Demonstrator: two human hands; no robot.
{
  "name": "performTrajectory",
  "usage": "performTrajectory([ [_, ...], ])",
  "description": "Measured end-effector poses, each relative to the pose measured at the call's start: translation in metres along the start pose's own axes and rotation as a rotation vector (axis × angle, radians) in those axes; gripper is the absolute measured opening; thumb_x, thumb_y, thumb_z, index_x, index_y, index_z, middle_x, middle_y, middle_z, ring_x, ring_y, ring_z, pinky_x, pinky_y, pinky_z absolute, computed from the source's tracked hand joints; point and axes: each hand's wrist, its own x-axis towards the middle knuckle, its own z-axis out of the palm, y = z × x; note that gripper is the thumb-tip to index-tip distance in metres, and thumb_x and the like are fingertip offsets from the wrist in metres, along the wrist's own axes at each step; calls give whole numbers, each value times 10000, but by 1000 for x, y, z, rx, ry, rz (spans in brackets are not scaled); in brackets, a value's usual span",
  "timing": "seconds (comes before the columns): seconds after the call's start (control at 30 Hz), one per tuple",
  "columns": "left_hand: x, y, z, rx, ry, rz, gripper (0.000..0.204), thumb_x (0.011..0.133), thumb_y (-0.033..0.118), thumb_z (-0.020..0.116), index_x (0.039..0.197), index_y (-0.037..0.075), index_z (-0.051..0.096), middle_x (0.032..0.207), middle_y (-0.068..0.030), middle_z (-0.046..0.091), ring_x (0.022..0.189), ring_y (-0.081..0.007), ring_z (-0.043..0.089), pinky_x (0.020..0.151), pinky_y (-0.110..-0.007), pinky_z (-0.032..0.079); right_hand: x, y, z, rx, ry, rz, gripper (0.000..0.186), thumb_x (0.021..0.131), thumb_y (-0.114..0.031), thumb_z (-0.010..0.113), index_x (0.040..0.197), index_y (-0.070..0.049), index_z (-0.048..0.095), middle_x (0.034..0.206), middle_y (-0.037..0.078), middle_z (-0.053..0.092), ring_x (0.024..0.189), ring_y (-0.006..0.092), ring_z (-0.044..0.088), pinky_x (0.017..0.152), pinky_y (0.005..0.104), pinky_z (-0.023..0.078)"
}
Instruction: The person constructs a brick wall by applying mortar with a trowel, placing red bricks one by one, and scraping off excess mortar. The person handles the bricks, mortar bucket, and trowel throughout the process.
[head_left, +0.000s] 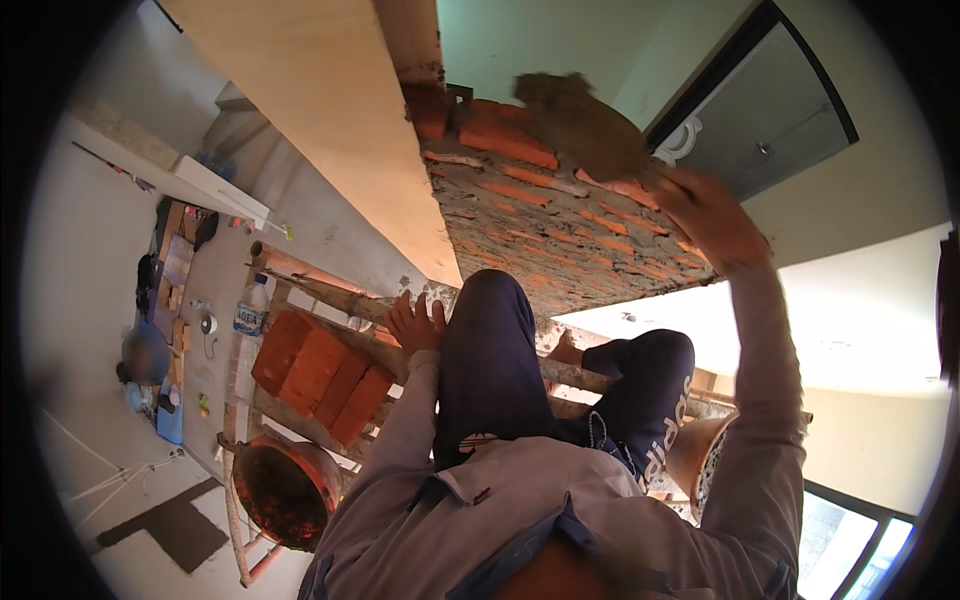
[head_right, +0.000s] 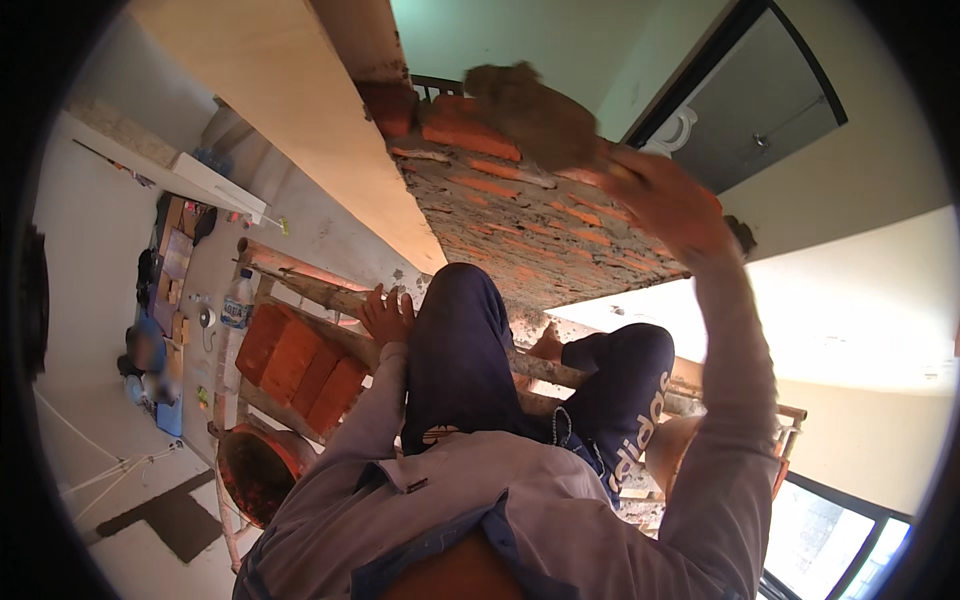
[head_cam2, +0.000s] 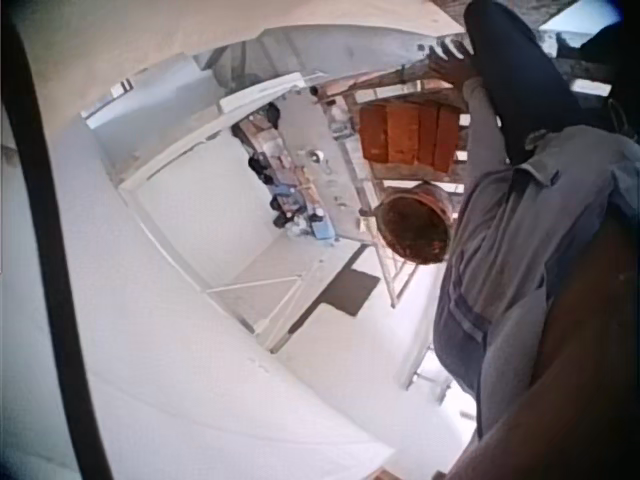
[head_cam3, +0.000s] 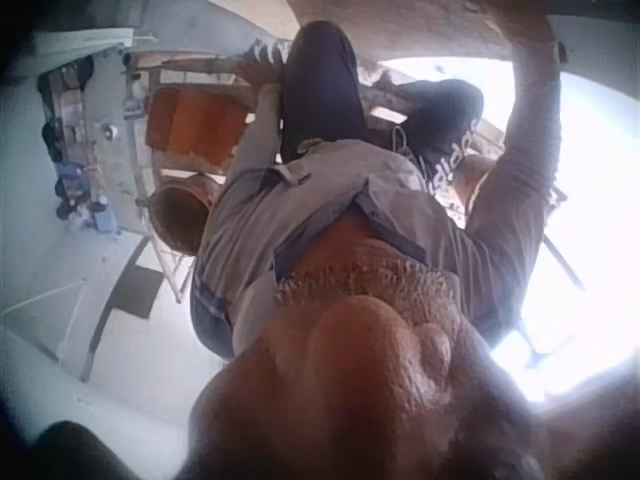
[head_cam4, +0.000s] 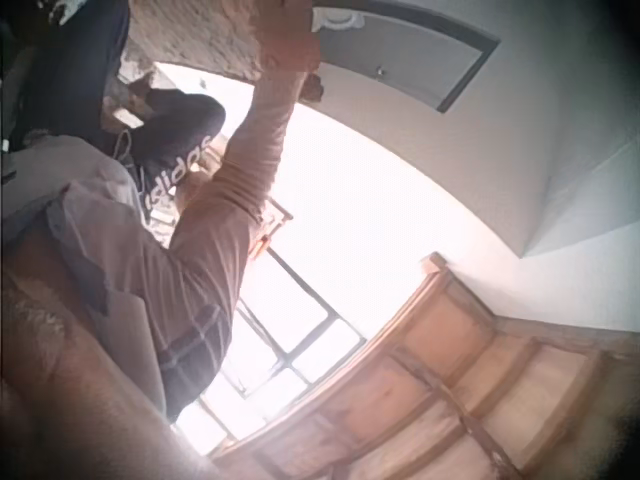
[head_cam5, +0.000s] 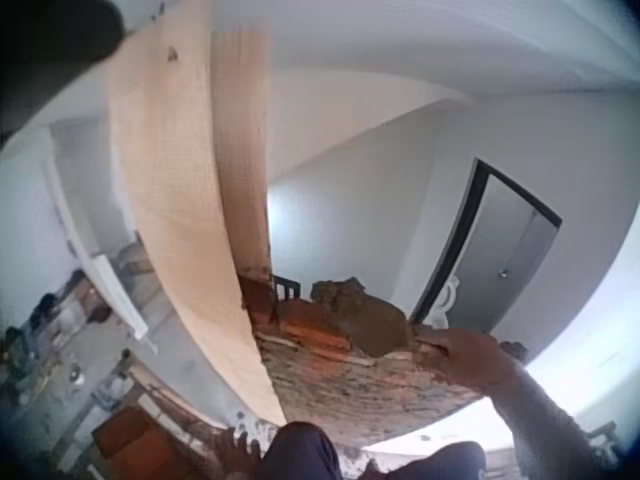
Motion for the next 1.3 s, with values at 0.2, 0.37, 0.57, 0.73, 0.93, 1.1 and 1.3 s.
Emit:
performTrajectory([
  [0.2, 1, -4, -6, -84, 17, -24, 392, 890, 424, 577, 1100, 103, 659, 1299, -116, 524, 1277, -321, 418, 1109, -556, 227, 88, -28, 82, -586, 380, -252, 284, 907, -268, 509, 984, -12, 604, 751, 163, 602, 741, 244, 638, 713, 392, 517],
  [0.37, 0, 4, -16, -61, -54, -36, 408, 883, 437, 581, 1109, 106, 656, 1315, -114, 521, 1297, -319, 405, 1120, -555, 215, 83, -43, 76, -44, -12, 113, 286, 952, -266, 454, 1014, -10, 567, 715, 143, 583, 600, 234, 610, 597, 395, 515],
  [0.57, 3, 4, -13, -73, -71, -32, 445, 872, 461, 594, 1128, 101, 653, 1322, -113, 520, 1307, -316, 398, 1124, -558, 209, 142, -71, 87, -343, -234, 8, 342, 1017, -283, 410, 1210, -24, 522, 659, 88, 540, 514, 157, 523, 444, 321, 433],
  [0.73, 4, 6, -21, -126, -92, -80, 454, 867, 455, 608, 1137, 93, 649, 1331, -114, 513, 1313, -320, 387, 1127, -558, 205, 120, -52, 80, -524, -300, 126, 362, 1028, -297, 369, 1218, -20, 504, 812, 177, 649, 687, 281, 650, 555, 396, 487],
  [0.93, 5, 8, -18, -119, -79, -45, 443, 857, 453, 620, 1115, 95, 657, 1331, -108, 511, 1313, -324, 377, 1129, -559, 202, 84, -23, 59, -513, -97, -157, 184, 978, -163, 435, 1058, -16, 513, 870, 190, 630, 924, 319, 626, 775, 419, 492],
  [1.1, 6, 2, -20, -113, -89, -48, 425, 849, 438, 628, 1104, 99, 669, 1333, -102, 510, 1313, -318, 378, 1132, -553, 204, 129, -49, 93, -680, -128, -354, 358, 973, -236, 468, 1277, -55, 521, 1072, 194, 649, 979, 372, 618, 856, 416, 497],
  [1.3, 5, 15, -22, -137, -101, -53, 421, 839, 430, 641, 1099, 101, 681, 1310, -100, 523, 1311, -314, 382, 1129, -548, 218, 91, -60, 28, -1187, -1, -333, 277, 855, -108, 600, 1131, -86, 609, 1036, 123, 656, 893, 299, 663, 707, 407, 554],
])
